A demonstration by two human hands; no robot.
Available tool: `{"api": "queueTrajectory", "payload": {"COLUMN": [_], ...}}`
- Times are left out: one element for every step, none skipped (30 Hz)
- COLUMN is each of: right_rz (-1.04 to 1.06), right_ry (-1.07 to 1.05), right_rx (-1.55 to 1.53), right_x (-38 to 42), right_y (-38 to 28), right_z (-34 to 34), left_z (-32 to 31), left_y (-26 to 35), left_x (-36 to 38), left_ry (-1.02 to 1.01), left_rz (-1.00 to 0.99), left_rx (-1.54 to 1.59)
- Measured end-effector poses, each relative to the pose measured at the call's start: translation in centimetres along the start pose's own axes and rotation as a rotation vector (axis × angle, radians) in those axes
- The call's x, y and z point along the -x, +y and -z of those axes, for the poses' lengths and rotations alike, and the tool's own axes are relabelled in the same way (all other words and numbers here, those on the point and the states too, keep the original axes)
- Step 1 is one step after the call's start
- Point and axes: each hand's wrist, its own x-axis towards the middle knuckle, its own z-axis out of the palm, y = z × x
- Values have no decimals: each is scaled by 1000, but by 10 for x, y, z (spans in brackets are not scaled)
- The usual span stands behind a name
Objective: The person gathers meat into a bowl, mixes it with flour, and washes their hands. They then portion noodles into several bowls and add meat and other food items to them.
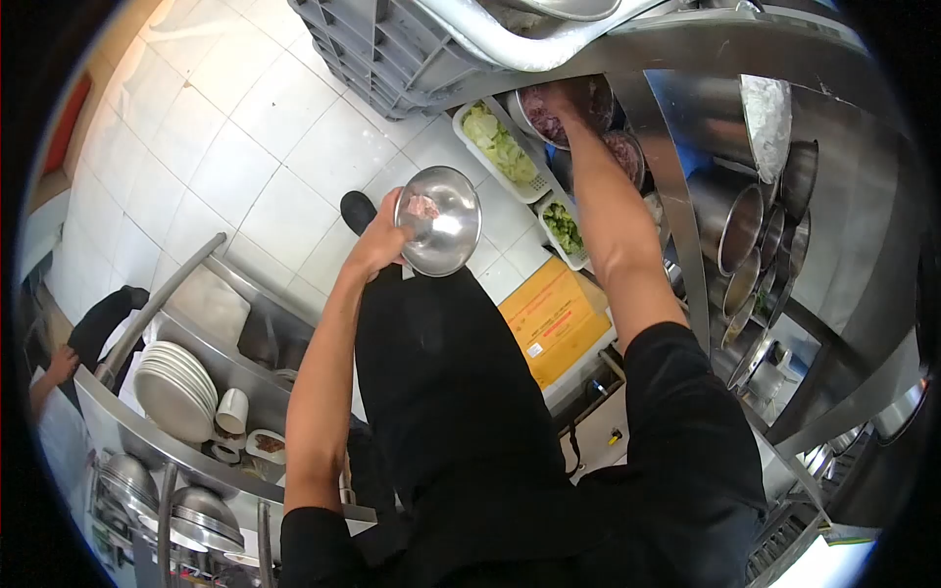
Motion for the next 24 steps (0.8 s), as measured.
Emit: {"api": "queueTrajectory", "payload": {"right_rz": [-7,-13,-192,-349,-213,-221,-228,-388,-449,-518,-490,-460,-455,-451,-446,-116,-60,-168,-262,-74,95,93,100,64], "right_ry": [30,55,-23,-15,77,101,125,56,23,-2,15,37,27,14,2,-201,-373,-214,-61,65,187,171,164,125], "right_rx": [-20,-39,-7,-124,-190,-291,-391,-566,-729,-886,-1038,-1194,-1207,-1225,-1245,-749,-504,-572,-638,-375,-110,-82,-55,-100], "right_x": [6,17,78,95,94,96,98,116,130,143,153,163,172,181,184,185,179,161,133,96,76,77,70,69], "right_y": [-2,0,52,57,94,113,110,107,83,59,37,22,13,5,-1,-2,8,11,13,30,49,55,58,61], "right_z": [13,23,57,56,33,33,45,55,73,92,104,107,106,103,99,91,81,81,77,47,21,19,18,20], "left_z": [0,-4,-72,-73,-73,-82,-95,-105,-115,-126,-136,-145,-150,-155,-155,-155,-155,-156,-155,-153,-153,-152,-150,-148], "left_y": [11,16,-7,-10,-7,2,7,9,12,19,22,26,30,27,31,33,35,33,28,22,19,20,23,24], "left_x": [5,9,14,22,23,18,9,2,-5,-8,-10,-12,-18,-24,-24,-21,-18,-18,-20,-20,-16,-12,-12,-14], "left_ry": [4,8,-104,-87,-67,-55,-63,-62,-58,-51,-37,-21,-7,-18,-3,8,15,25,46,69,56,38,25,30], "left_rz": [10,24,73,97,100,66,35,20,3,6,3,-3,-18,-37,-32,-24,-13,-21,-33,-37,-17,-1,3,-16], "left_rx": [-20,-38,130,173,209,145,155,157,164,237,271,300,328,353,365,373,379,373,375,376,371,368,365,369]}}
